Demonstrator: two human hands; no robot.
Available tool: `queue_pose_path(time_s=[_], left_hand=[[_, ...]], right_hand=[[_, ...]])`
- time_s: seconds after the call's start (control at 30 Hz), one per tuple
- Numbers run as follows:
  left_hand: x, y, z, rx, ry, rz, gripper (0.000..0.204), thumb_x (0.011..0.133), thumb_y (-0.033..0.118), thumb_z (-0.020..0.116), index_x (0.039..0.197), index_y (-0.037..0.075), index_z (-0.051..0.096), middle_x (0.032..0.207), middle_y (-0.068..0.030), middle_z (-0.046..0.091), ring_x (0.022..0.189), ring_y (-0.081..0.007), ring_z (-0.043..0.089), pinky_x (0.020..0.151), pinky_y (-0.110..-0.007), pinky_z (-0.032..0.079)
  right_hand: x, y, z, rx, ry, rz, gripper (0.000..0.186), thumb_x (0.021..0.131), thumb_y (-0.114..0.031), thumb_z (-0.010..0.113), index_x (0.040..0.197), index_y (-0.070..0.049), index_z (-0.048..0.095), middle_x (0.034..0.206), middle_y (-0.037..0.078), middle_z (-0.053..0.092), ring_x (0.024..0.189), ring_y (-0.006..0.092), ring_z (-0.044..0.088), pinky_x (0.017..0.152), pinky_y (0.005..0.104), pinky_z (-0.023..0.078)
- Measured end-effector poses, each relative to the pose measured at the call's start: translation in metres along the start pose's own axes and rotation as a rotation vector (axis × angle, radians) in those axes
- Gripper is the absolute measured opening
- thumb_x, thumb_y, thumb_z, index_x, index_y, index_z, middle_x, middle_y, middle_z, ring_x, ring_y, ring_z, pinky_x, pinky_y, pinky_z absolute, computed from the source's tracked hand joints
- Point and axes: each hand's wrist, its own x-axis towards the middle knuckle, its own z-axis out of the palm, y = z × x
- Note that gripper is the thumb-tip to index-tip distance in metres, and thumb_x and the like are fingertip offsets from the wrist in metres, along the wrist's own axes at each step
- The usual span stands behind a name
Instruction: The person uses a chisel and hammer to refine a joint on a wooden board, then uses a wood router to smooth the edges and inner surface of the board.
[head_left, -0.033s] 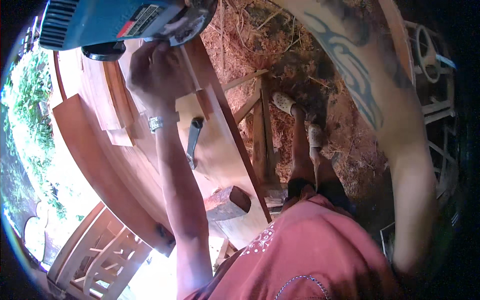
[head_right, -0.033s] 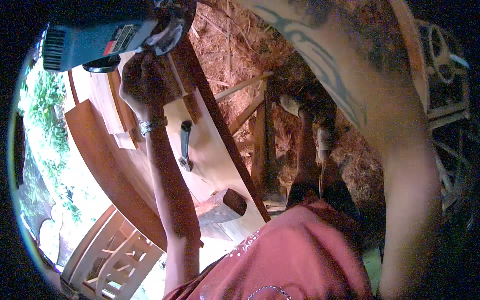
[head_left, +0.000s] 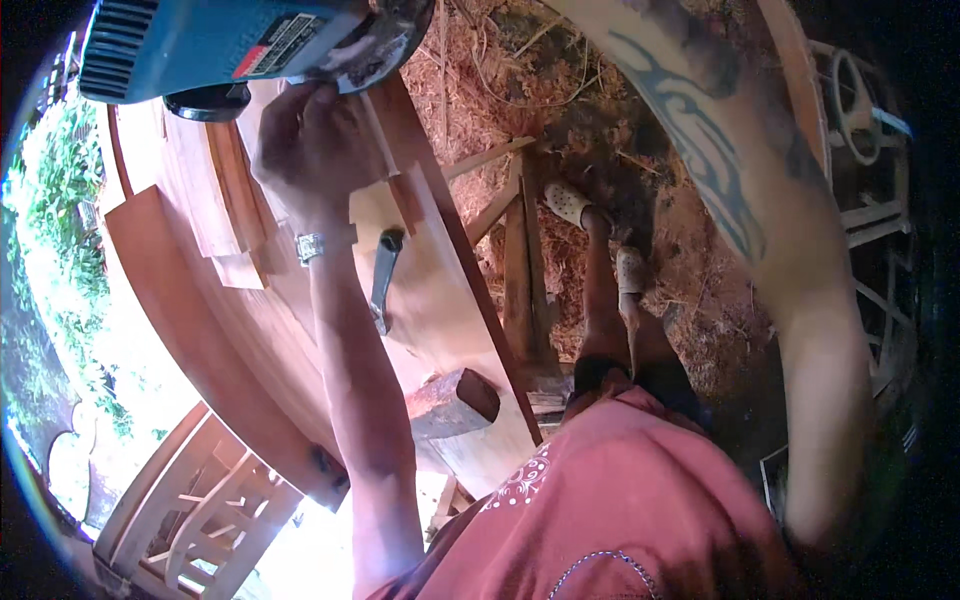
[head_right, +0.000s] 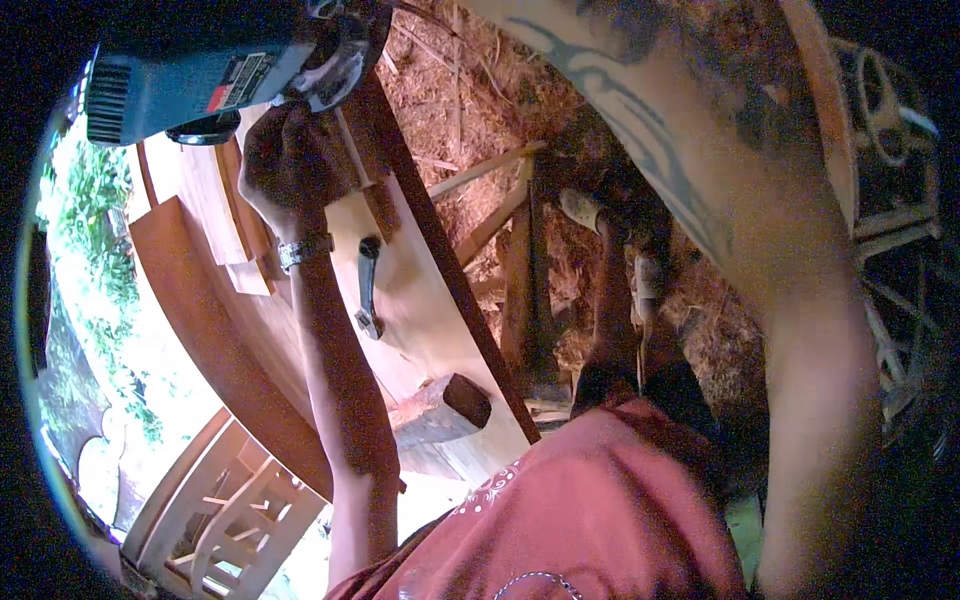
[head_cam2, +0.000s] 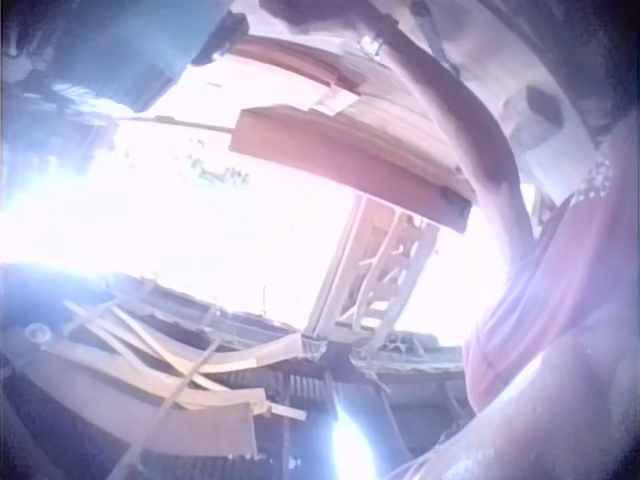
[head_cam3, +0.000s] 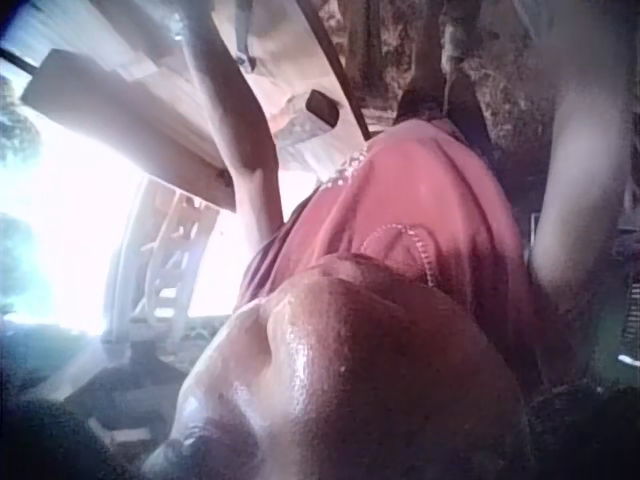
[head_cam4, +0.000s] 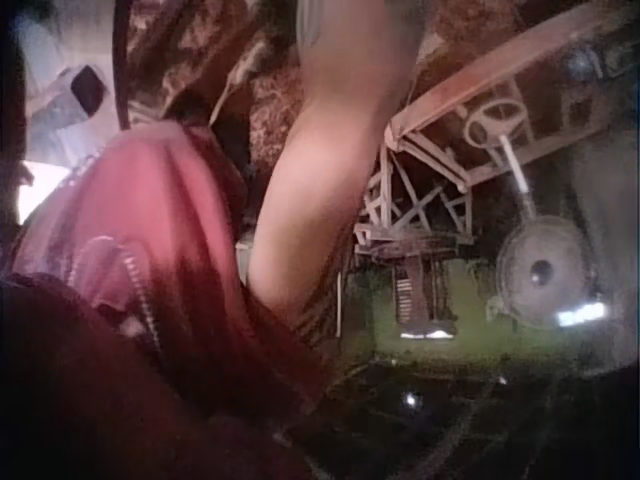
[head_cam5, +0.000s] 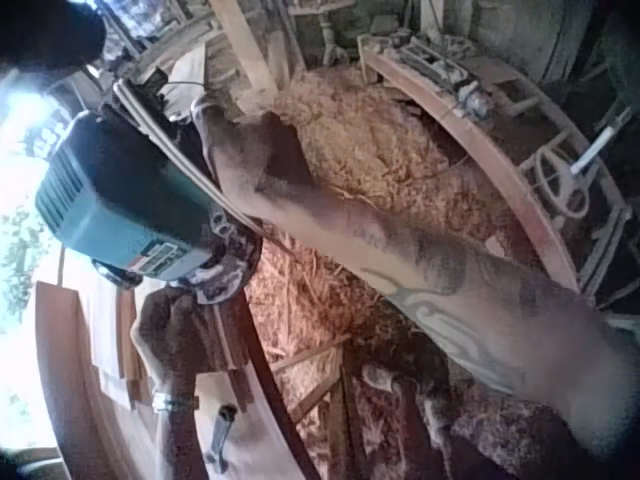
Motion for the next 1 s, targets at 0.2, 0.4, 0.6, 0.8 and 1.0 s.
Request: queue_pose_path(time_s=[0.2,0.4,0.6,0.8,1.0], left_hand=[[-0.026,0.014,-0.016,-0.113,-0.016,-0.177,0.019,0.093,0.008,0.076,0.108,-0.003,0.074,0.104,-0.0095,0.077,0.092,-0.0139,0.07,0.082,-0.028,0.057],[-0.059,0.026,-0.026,-0.158,-0.019,-0.233,0.021,0.094,0.009,0.074,0.111,-0.004,0.074,0.106,-0.0095,0.077,0.093,-0.0144,0.071,0.083,-0.029,0.058],[-0.082,0.044,-0.029,-0.067,-0.015,-0.255,0.023,0.086,-0.002,0.077,0.108,-0.002,0.074,0.107,-0.0071,0.077,0.097,-0.0132,0.07,0.089,-0.028,0.056],[-0.105,0.05,-0.044,0.191,-0.073,-0.021,0.021,0.09,0.005,0.075,0.109,-0.003,0.076,0.109,-0.0111,0.078,0.099,-0.0167,0.072,0.091,-0.031,0.056],[-0.124,0.033,-0.047,-0.243,0.031,-0.334,0.018,0.095,0.007,0.075,0.112,0.002,0.072,0.107,-0.0059,0.074,0.096,-0.0149,0.069,0.085,-0.033,0.06]], right_hand=[[-0.048,-0.02,-0.02,0.006,-0.026,0.115,0.075,0.099,-0.064,0.038,0.091,0.001,0.073,0.094,0.028,0.073,0.09,0.041,0.073,0.084,0.0517,0.054],[-0.085,-0.032,-0.033,-0.004,-0.05,0.207,0.08,0.098,-0.066,0.039,0.094,0.006,0.072,0.095,0.031,0.072,0.093,0.0429,0.073,0.083,0.053,0.055],[-0.116,-0.062,-0.059,0.051,-0.06,0.345,0.079,0.097,-0.065,0.041,0.092,0.008,0.072,0.094,0.033,0.071,0.092,0.0437,0.073,0.083,0.0534,0.056],[-0.146,-0.044,-0.052,0.114,-0.014,0.226,0.079,0.098,-0.06,0.041,0.08,0.012,0.068,0.078,0.035,0.068,0.082,0.0431,0.074,0.078,0.0537,0.057],[-0.165,-0.046,-0.058,0.116,-0.045,0.222,0.076,0.097,-0.059,0.044,0.078,0.011,0.067,0.077,0.035,0.068,0.079,0.0435,0.073,0.075,0.0535,0.057]])
